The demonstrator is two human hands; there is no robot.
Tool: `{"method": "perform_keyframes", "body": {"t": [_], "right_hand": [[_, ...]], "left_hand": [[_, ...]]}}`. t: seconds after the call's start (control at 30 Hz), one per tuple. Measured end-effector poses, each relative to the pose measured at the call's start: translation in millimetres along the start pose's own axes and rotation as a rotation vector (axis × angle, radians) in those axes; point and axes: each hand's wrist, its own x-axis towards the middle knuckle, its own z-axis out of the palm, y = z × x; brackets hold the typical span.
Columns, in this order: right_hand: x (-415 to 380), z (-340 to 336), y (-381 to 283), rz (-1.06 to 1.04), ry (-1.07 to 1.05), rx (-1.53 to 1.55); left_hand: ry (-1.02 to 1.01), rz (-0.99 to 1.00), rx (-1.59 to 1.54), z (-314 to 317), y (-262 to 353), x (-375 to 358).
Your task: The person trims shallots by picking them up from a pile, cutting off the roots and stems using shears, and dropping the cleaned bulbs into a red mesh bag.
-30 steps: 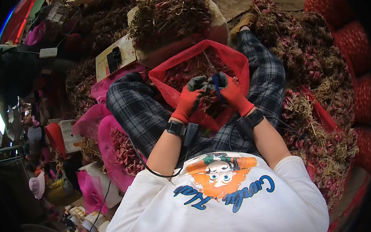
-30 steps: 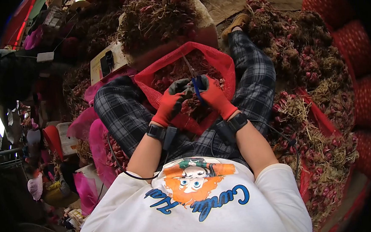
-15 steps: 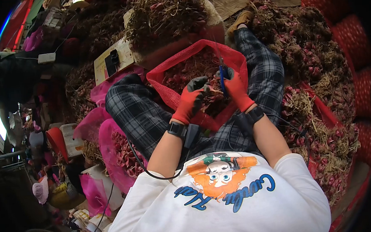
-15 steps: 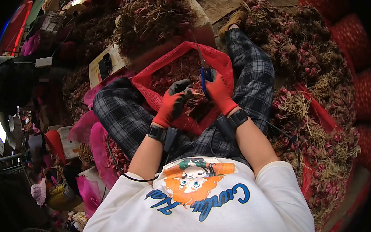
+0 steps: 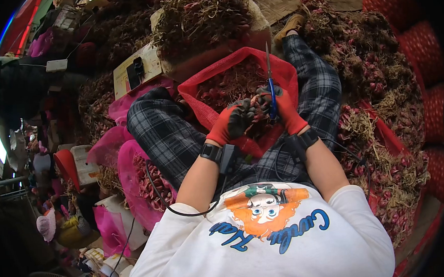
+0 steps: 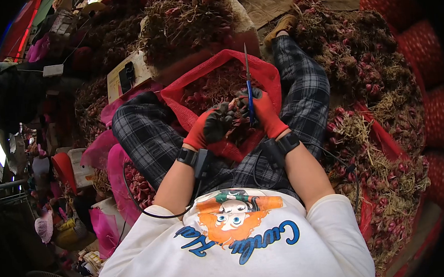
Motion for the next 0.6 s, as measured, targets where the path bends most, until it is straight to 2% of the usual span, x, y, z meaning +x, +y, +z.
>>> {"method": "perform_keyframes", "body": {"t": [0.07,0.1,0.17,0.2,0.27,0.3,0.4,0.6], "right_hand": [[-1.3,1.7,-9.0,-0.046,0.085,-0.231],[-3.6,4.3,-13.0,-0.150,0.084,-0.406],[-12.9,12.0,-21.6,-0.362,0.074,-0.755],[-19.5,16.8,-28.6,-0.324,0.063,-0.923],[-31.4,27.1,-38.9,-0.244,0.037,-1.257],[-27.7,16.0,-22.6,-0.317,0.040,-1.354],[-27.0,14.8,-13.7,-0.529,0.139,-1.397],[-27.7,14.7,-17.8,-0.522,0.131,-1.471]], "left_hand": [[-0.037,0.016,-0.119,7.0,7.2,-7.3],[-0.056,0.025,-0.177,10.8,11.7,-10.3],[0.064,0.132,-0.191,18.1,21.4,-10.3],[0.128,0.188,-0.200,18.6,25.6,-10.7],[0.091,0.270,-0.228,12.1,33.6,-11.5],[0.097,0.280,-0.273,6.0,37.3,-9.6],[0.098,0.319,-0.316,-8.4,41.5,-5.0],[0.171,0.342,-0.302,-6.9,43.4,-6.2]]}}
